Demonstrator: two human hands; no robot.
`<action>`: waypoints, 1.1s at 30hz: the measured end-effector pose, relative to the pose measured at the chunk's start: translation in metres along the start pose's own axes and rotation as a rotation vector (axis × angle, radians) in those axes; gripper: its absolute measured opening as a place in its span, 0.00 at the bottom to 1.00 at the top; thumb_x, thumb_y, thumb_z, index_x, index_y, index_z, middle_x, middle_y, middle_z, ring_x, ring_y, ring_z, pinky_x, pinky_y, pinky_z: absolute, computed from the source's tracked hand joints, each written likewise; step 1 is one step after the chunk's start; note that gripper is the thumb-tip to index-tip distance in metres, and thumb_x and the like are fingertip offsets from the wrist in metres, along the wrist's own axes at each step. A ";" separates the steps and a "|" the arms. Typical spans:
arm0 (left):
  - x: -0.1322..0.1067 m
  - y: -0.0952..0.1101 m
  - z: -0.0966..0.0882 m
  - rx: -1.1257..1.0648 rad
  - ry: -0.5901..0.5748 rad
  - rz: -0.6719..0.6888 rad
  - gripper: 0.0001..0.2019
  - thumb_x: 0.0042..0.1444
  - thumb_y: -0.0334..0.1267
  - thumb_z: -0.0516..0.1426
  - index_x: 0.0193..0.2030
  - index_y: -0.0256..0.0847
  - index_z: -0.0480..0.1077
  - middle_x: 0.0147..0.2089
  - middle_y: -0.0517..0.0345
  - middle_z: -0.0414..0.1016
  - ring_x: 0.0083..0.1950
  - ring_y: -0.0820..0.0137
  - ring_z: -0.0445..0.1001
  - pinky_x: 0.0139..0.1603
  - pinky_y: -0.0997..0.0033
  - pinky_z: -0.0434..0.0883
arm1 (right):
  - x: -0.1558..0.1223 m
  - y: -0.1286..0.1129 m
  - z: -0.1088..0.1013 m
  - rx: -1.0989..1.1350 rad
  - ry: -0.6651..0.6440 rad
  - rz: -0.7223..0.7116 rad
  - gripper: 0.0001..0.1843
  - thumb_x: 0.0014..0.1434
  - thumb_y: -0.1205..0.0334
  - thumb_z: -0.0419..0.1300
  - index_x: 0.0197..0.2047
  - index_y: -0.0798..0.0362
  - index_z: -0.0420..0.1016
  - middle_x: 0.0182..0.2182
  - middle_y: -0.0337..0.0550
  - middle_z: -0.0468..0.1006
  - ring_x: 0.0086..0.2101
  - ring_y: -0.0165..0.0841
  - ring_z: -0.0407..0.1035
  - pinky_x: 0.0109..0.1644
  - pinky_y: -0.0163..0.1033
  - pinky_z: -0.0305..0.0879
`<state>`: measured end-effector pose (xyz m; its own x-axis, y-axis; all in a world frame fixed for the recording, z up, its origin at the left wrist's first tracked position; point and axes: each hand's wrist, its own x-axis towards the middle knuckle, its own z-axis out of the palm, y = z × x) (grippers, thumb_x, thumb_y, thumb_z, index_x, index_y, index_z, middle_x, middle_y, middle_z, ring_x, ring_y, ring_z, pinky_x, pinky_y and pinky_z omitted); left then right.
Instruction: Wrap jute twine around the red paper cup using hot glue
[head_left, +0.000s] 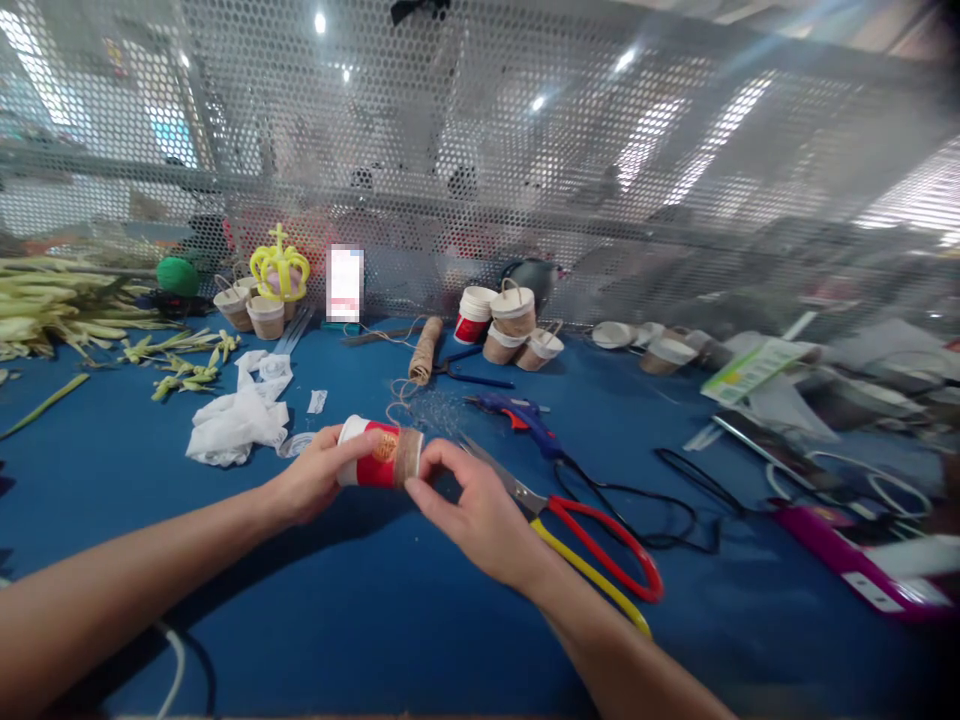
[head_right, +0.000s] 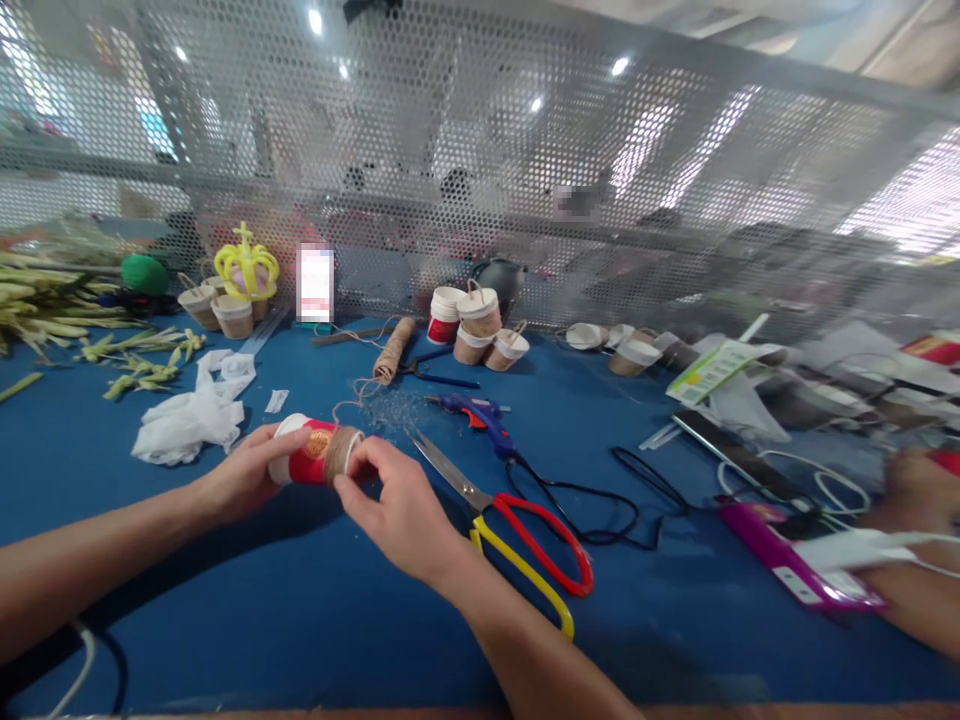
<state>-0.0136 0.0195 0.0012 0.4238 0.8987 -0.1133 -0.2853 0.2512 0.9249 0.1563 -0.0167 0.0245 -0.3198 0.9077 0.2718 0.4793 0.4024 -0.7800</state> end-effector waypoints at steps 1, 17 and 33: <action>0.002 0.001 0.000 -0.052 0.002 -0.054 0.15 0.45 0.46 0.59 0.29 0.32 0.71 0.25 0.57 0.71 0.24 0.75 0.66 0.27 0.77 0.62 | -0.001 0.000 0.001 -0.061 -0.024 -0.056 0.06 0.53 0.68 0.53 0.26 0.53 0.60 0.25 0.36 0.65 0.28 0.28 0.59 0.34 0.35 0.57; 0.009 0.004 -0.004 0.107 0.077 -0.197 0.12 0.39 0.39 0.63 0.20 0.34 0.66 0.18 0.64 0.66 0.20 0.78 0.61 0.22 0.78 0.56 | -0.001 0.011 0.009 -0.435 -0.211 -0.294 0.07 0.53 0.71 0.54 0.35 0.54 0.70 0.34 0.46 0.72 0.36 0.35 0.63 0.42 0.45 0.61; 0.008 0.003 -0.007 0.394 0.129 -0.181 0.15 0.42 0.47 0.59 0.25 0.33 0.69 0.20 0.61 0.68 0.22 0.75 0.64 0.25 0.76 0.57 | 0.002 -0.016 -0.052 -0.347 0.191 0.115 0.11 0.58 0.65 0.46 0.37 0.51 0.69 0.28 0.40 0.75 0.30 0.32 0.69 0.34 0.36 0.63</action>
<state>-0.0173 0.0296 0.0005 0.3192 0.8965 -0.3072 0.1432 0.2748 0.9508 0.1906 -0.0156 0.0670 -0.1057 0.9418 0.3190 0.7609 0.2831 -0.5838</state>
